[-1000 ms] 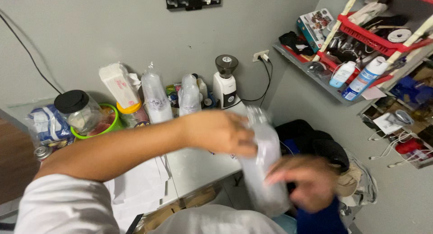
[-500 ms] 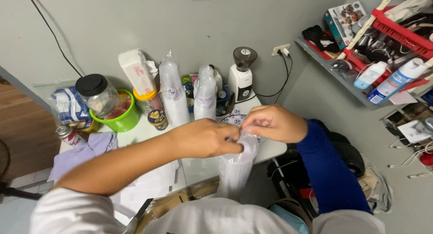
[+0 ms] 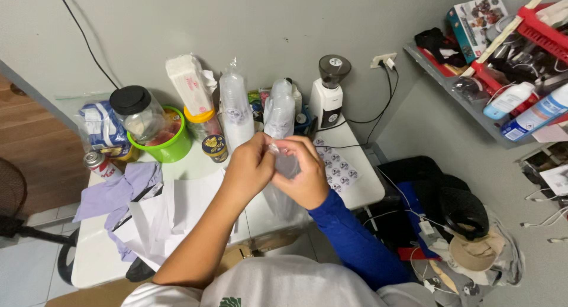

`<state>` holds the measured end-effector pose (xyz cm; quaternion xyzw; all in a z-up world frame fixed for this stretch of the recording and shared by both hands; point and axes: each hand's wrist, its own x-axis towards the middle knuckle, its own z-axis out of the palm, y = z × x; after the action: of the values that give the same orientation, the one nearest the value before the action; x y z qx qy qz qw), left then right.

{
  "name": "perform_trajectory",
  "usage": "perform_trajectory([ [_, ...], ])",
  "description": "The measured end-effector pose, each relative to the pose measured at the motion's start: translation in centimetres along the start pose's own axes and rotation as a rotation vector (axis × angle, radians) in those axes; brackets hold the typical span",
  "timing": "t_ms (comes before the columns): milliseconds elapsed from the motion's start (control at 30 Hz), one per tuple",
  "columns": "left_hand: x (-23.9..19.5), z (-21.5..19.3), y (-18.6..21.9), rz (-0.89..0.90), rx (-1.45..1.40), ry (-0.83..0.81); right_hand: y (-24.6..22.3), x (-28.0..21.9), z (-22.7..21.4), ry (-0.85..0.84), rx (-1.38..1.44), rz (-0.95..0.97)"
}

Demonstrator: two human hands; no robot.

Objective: The person applies circular stickers to a stack of clear plastic cups, smoothing each label by hand. They then wrap the labeled cups in a plastic bag and fold a stack of white paper sheets on the table.

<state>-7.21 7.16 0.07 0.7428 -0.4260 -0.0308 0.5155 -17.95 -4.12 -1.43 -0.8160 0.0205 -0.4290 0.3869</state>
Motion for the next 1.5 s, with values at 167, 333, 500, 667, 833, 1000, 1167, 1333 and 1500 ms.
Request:
perform_trajectory([
  [167, 0.2, 1.2, -0.4, -0.032, 0.21, -0.007, 5.2, -1.5, 2.5, 0.066, 0.117, 0.11],
  [333, 1.9, 1.9, -1.7, 0.045, 0.231, 0.028, 10.0, -1.9, 3.6, 0.089, 0.344, 0.186],
  [500, 3.4, 3.5, -5.2, 0.161, -0.04, 0.082, 10.8, -0.9, 3.7, 0.127, 0.271, 0.199],
  [667, 3.7, 5.1, -7.2, 0.268, -0.081, 0.138, 11.4, -0.7, 4.1, 0.243, 0.225, 0.212],
  [833, 3.8, 6.3, -7.3, 0.338, -0.056, 0.257, 14.4, -0.2, 5.3, 0.342, 0.474, 0.21],
  [1000, 3.8, 7.4, -6.8, 0.18, -0.165, 0.275, 15.2, -0.2, 5.2, 0.311, 0.569, 0.269],
  [1167, 3.9, 7.1, -6.4, 0.19, -0.045, 0.251, 15.4, -0.3, 5.5, 0.309, 0.406, 0.179],
  [1333, 3.9, 7.2, -6.3, 0.253, -0.03, 0.258, 15.9, -0.1, 5.3, 0.309, 0.299, 0.13],
  [1500, 4.5, 7.2, -7.3, 0.36, -0.104, 0.282, 16.2, 0.7, 4.8, 0.231, 0.538, 0.223],
])
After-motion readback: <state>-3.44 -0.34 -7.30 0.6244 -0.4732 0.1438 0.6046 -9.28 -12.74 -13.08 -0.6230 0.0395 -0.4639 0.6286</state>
